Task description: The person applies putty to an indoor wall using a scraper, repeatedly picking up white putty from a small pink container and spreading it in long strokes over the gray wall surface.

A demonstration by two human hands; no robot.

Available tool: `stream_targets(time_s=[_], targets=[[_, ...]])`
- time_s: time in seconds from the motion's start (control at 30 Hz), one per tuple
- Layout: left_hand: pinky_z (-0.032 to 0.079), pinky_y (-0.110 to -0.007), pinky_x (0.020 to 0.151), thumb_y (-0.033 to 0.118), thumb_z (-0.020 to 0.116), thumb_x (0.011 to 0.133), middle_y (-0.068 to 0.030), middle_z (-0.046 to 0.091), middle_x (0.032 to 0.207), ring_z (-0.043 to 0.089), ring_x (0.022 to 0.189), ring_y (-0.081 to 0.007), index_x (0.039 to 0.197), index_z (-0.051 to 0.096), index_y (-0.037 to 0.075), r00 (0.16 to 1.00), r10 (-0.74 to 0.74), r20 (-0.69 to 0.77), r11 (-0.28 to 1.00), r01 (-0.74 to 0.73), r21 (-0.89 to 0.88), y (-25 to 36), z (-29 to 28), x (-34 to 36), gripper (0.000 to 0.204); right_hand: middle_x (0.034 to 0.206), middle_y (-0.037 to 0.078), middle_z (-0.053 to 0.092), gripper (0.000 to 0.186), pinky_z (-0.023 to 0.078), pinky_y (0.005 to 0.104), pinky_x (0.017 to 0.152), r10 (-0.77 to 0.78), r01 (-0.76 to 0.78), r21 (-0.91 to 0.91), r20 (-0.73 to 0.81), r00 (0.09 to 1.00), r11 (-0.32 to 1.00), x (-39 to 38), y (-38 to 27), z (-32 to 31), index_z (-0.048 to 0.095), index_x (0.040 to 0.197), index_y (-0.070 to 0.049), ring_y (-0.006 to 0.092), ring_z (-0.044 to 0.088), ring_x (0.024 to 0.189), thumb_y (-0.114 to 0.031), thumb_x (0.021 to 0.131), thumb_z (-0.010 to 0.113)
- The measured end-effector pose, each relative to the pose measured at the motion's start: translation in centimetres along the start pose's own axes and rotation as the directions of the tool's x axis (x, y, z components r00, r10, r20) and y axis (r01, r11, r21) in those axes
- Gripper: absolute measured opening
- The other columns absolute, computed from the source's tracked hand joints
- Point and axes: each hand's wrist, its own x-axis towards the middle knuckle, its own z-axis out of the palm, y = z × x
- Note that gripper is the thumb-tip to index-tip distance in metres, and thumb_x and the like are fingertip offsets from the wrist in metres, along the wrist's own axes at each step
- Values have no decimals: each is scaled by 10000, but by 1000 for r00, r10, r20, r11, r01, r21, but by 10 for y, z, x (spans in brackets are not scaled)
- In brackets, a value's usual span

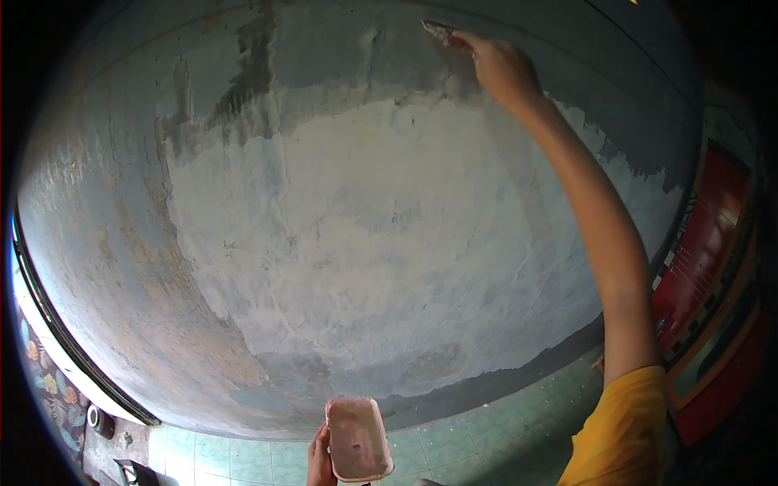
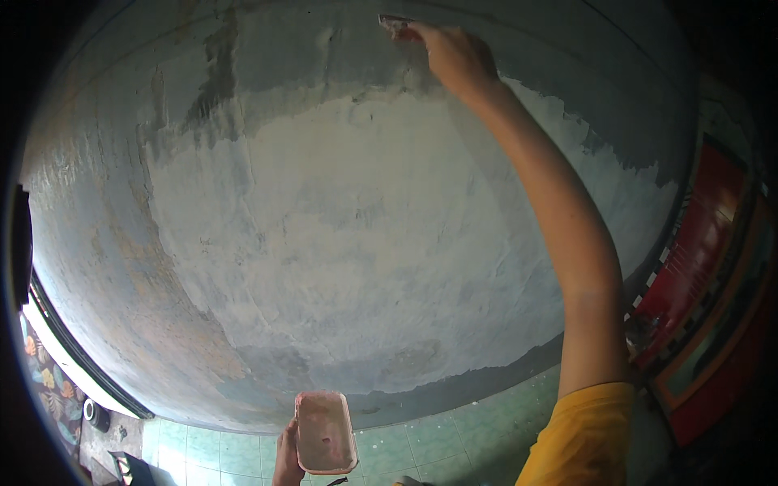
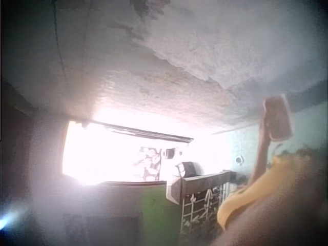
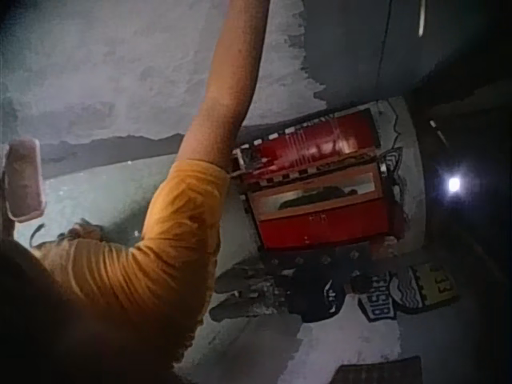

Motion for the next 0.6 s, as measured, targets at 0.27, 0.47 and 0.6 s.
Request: stream_targets(time_s=[0.27, 0.47, 0.6], targets=[[555, -351, 889, 420, 408, 1080, -118, 660, 1226, 661, 1042, -194, 1370, 564, -17, 997, 40, -68, 999, -41, -11, -6, 35, -19, 547, 1098, 154, 749, 372, 602, 415, 819, -280, 279, 234, -31, 960, 931, -126, -32, 32, 718, 1217, -175, 317, 738, 952, -23, 915, 563], [547, -341, 900, 388, 382, 1086, -124, 659, 1226, 660, 1046, -189, 1373, 553, -33, 996, 65, -57, 997, -67, -38, -10, 80, -20, 537, 988, 142, 755, 351, 581, 442, 746, -13, 26, 184, -71, 997, 983, -12, 26, -12, 710, 1253, -218, 328, 727, 827, -93, 958, 567], [551, -336, 888, 396, 402, 1086, -122, 658, 1225, 660, 1044, -191, 1374, 552, -32, 988, 38, -153, 994, -53, -99, -32, 86, -19, 538, 1112, 139, 732, 346, 578, 430, 816, -244, 245, 128, -23, 969, 961, -63, 5, 26, 681, 1272, -114, 328, 708, 997, -84, 944, 574]])
